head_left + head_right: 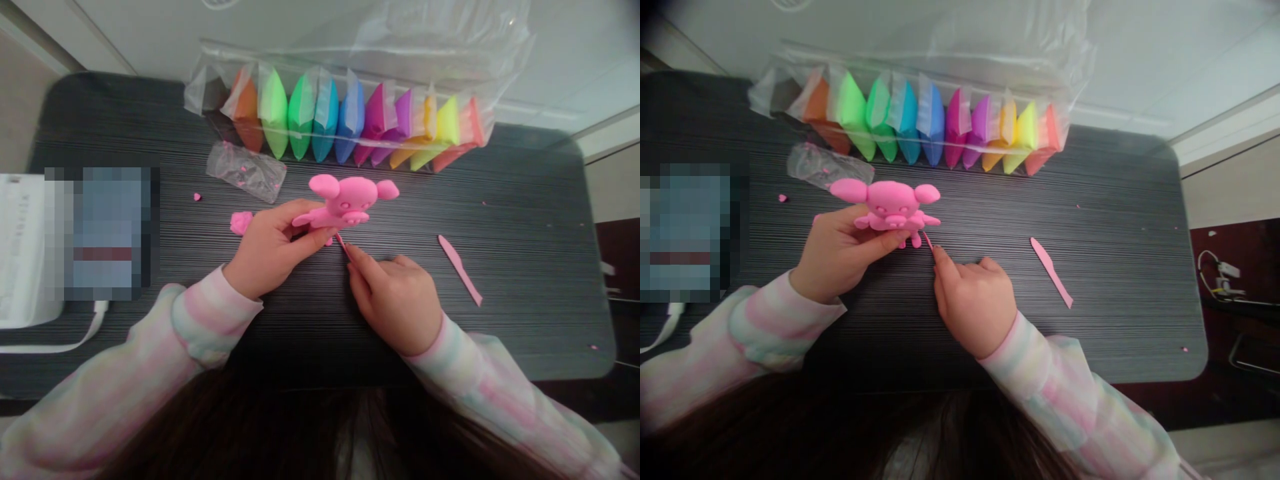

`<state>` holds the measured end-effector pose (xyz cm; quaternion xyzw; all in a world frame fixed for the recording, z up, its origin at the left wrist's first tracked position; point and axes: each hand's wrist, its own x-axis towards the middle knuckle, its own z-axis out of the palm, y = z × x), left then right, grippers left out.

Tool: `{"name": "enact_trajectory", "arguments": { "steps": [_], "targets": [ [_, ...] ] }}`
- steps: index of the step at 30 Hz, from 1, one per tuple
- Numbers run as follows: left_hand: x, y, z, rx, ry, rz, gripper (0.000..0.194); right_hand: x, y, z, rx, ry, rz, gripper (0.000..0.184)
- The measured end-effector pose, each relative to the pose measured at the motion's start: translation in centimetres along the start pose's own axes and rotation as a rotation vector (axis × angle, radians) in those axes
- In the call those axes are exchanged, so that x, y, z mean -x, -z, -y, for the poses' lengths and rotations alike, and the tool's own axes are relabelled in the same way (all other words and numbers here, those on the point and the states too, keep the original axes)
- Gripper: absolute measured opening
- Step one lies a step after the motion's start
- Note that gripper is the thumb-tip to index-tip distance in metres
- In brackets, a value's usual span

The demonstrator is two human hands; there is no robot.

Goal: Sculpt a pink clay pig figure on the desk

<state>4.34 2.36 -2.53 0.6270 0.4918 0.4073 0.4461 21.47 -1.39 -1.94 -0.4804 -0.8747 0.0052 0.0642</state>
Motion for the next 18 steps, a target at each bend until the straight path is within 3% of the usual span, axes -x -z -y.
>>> {"name": "enact_trajectory", "arguments": {
  "steps": [12,15,18],
  "targets": [
    [0.3,-0.1,0.1,-0.022,-0.017,-0.031,0.015,-0.6,-0.2,1.3,-0.036,-0.065,0.048,0.035],
    [0.2,-0.1,0.2,0.041,-0.035,-0.034,0.014,-0.2,0.3,0.3,-0.264,-0.167,0.03,0.037],
    [0.2,-0.1,0.1,0.094,-0.023,-0.034,0.012,0.5,0.9,-1.0,-0.79,-0.3,0.052,0.027]
  ]
}}
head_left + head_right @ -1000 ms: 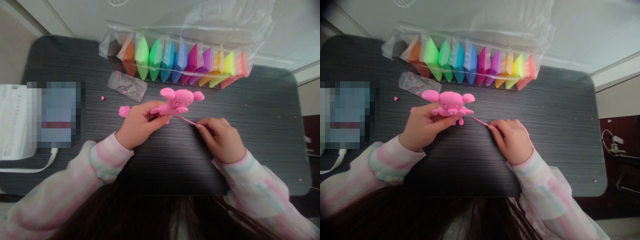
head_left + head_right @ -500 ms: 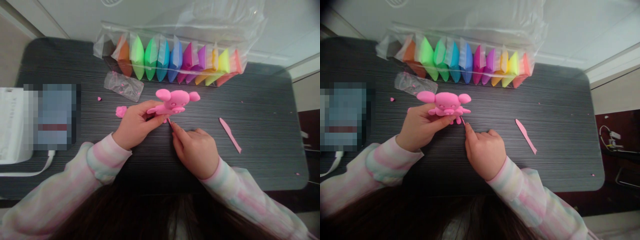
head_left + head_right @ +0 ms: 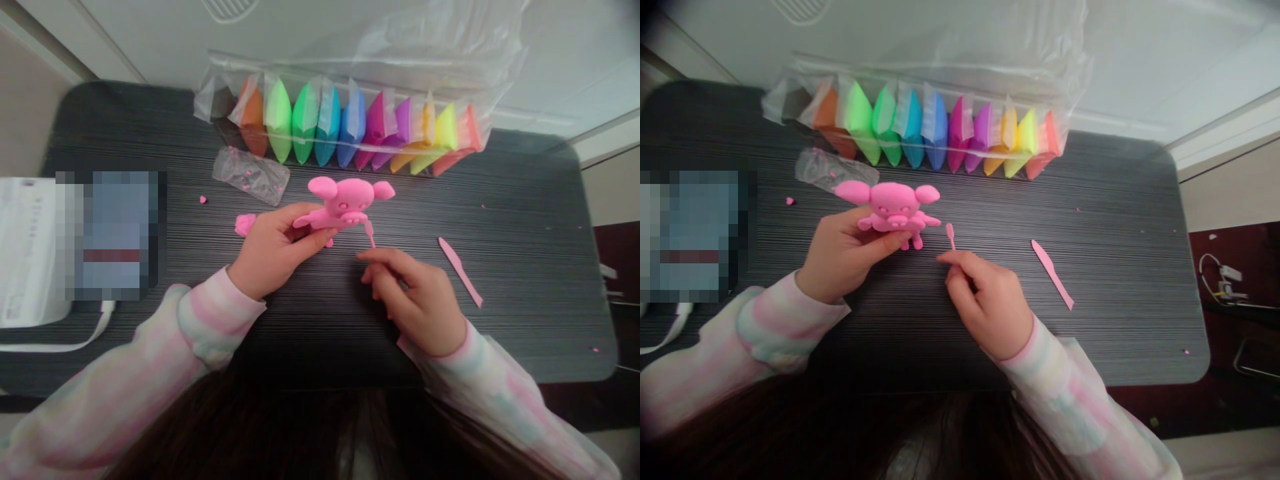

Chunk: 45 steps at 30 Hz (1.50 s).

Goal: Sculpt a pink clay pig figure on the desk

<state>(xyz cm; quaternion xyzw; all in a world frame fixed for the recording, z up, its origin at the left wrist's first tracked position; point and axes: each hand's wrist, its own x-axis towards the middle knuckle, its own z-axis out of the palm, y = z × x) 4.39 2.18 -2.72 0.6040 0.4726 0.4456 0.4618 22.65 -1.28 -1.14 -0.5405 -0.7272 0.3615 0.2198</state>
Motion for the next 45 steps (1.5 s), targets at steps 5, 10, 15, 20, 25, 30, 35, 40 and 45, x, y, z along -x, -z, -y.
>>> {"name": "enact_trajectory", "arguments": {
  "steps": [5,10,15,20,25,30,35,40,45],
  "targets": [
    [0.0,0.0,0.0,-0.022,0.01,-0.008,0.012,0.0,1.2,-1.0,-0.672,-0.048,0.097,0.018],
    [0.1,0.0,0.0,-0.044,0.003,-0.005,0.007,-1.3,0.5,-1.0,-0.466,0.111,-0.081,0.013],
    [0.0,0.1,0.1,-0.028,-0.034,-0.01,0.01,-2.9,-0.8,-0.7,-0.231,0.185,-0.235,0.013],
    [-0.1,0.2,0.3,-0.046,-0.054,-0.018,0.013,-3.5,-1.5,-0.8,-0.007,0.311,-0.221,0.008],
    [0.0,0.2,0.2,-0.094,-0.029,-0.042,0.01,-3.3,-1.6,-0.7,0.194,0.42,-0.242,0.004],
    [0.0,0.2,0.2,-0.08,-0.018,-0.015,0.012,-3.4,-1.9,-0.5,0.265,0.502,-0.245,0.004],
    [-0.1,0.2,0.5,-0.025,-0.048,-0.006,0.01,-3.3,-2.1,-0.5,0.291,0.507,-0.265,0.004],
    [0.0,0.2,0.5,-0.053,-0.006,-0.002,0.011,-3.4,-2.1,-0.4,0.275,0.513,-0.246,0.005],
    [0.0,0.2,0.3,-0.058,0.017,0.0,0.012,-3.4,-2.2,-0.4,0.296,0.519,-0.24,0.006]
  ]
}}
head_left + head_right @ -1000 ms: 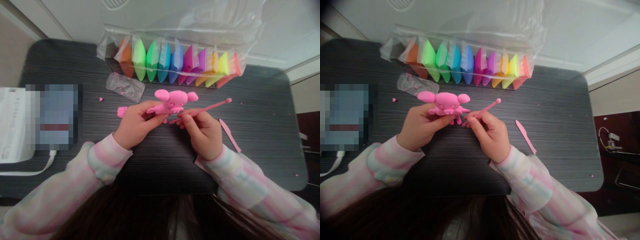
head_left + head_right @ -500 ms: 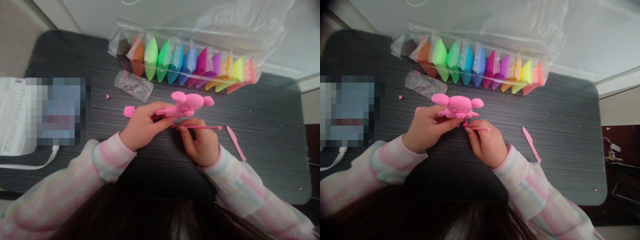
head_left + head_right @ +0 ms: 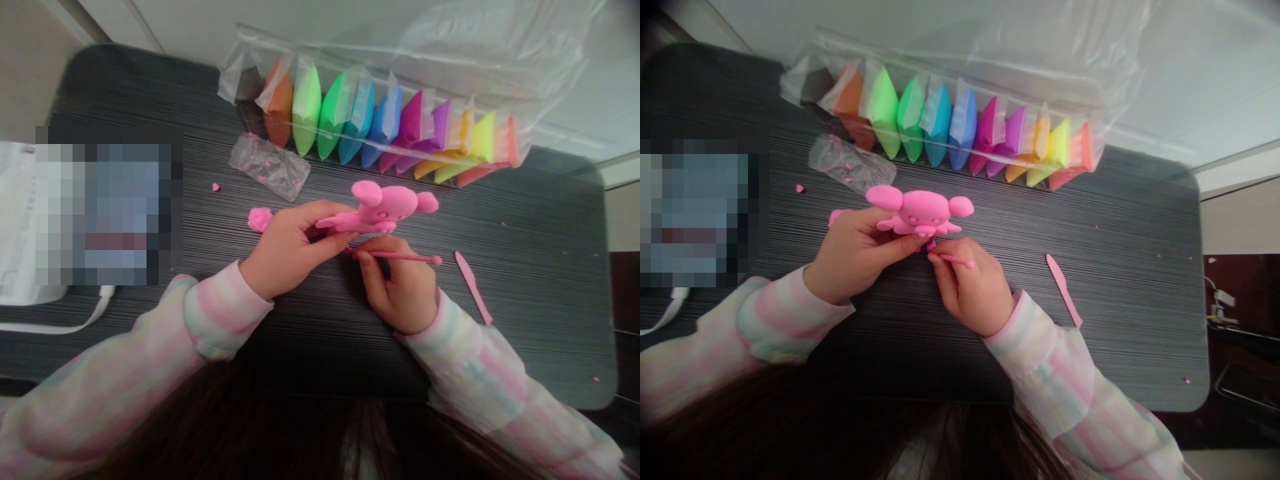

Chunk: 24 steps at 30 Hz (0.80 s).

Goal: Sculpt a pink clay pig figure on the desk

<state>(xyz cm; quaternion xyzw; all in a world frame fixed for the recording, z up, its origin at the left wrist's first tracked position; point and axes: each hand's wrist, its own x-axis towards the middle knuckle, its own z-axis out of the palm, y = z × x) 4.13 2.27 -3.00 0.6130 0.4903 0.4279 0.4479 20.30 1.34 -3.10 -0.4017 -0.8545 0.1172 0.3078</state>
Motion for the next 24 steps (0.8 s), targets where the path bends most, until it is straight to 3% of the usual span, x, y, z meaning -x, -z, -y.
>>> {"name": "enact_trajectory", "arguments": {
  "steps": [24],
  "targets": [
    [-0.02,-0.03,0.01,0.019,0.0,0.004,0.013,-0.12,0.16,-0.16,-0.021,0.035,0.015,0.008]
  ]
}}
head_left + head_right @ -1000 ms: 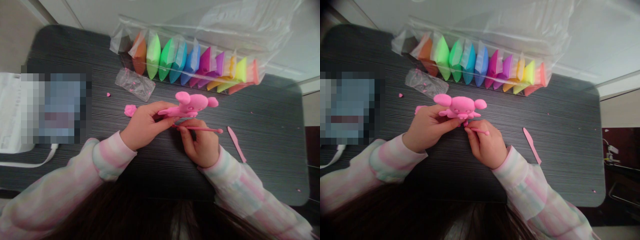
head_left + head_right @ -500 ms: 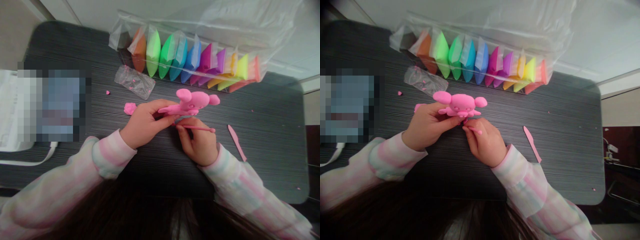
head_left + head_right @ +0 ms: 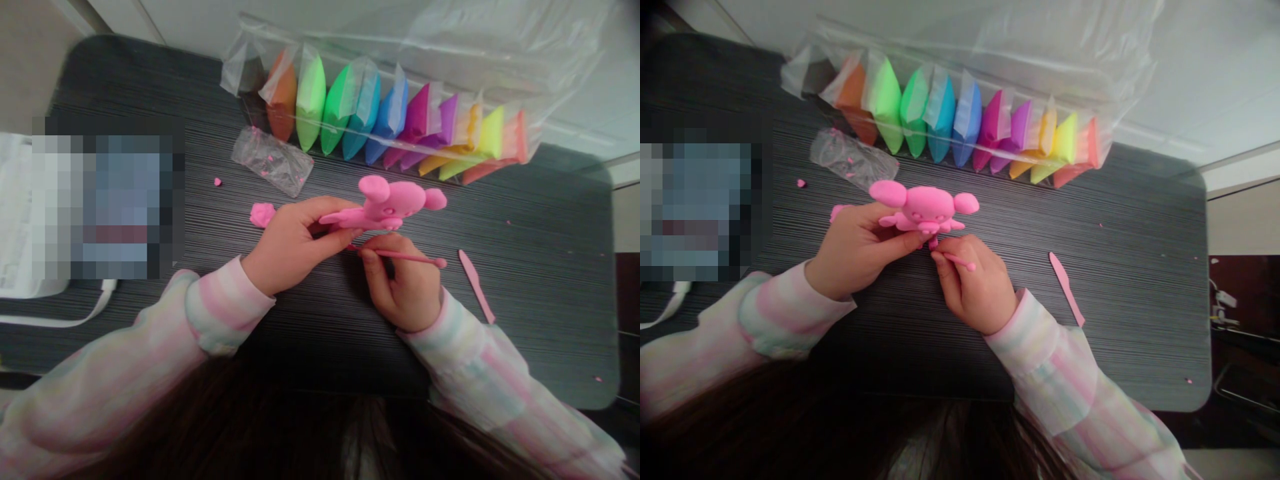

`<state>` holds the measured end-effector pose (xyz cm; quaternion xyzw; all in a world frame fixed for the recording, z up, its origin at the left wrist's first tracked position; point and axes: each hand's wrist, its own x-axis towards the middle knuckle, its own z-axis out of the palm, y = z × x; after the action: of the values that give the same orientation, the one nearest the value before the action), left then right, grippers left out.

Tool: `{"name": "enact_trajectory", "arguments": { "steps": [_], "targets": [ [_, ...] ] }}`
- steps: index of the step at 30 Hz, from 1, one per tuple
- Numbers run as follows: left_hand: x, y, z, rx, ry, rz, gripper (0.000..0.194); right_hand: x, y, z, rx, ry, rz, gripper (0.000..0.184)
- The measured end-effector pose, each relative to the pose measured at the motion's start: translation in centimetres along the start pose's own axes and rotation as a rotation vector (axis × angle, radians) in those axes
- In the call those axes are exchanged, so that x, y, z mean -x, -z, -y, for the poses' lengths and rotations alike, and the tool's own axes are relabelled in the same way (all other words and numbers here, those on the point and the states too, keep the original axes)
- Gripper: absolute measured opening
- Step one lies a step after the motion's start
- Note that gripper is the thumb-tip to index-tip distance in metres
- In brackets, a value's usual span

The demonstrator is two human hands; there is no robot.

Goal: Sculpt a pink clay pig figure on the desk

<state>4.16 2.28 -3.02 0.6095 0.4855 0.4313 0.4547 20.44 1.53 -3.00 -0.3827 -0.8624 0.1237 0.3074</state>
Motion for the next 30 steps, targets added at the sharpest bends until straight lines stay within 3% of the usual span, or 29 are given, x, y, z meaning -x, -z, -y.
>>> {"name": "enact_trajectory", "arguments": {
  "steps": [6,14,30],
  "targets": [
    [-0.03,-0.01,-0.07,-0.013,-0.015,-0.009,0.013,0.12,0.0,0.02,0.005,-0.011,0.027,0.007],
    [0.0,-0.04,-0.31,-0.031,0.01,-0.015,0.013,0.57,0.35,-0.09,-0.025,-0.094,-0.04,0.008],
    [0.0,0.02,-0.02,0.0,-0.044,-0.013,0.013,0.18,0.02,-0.1,0.043,-0.036,0.025,0.006]
  ]
}}
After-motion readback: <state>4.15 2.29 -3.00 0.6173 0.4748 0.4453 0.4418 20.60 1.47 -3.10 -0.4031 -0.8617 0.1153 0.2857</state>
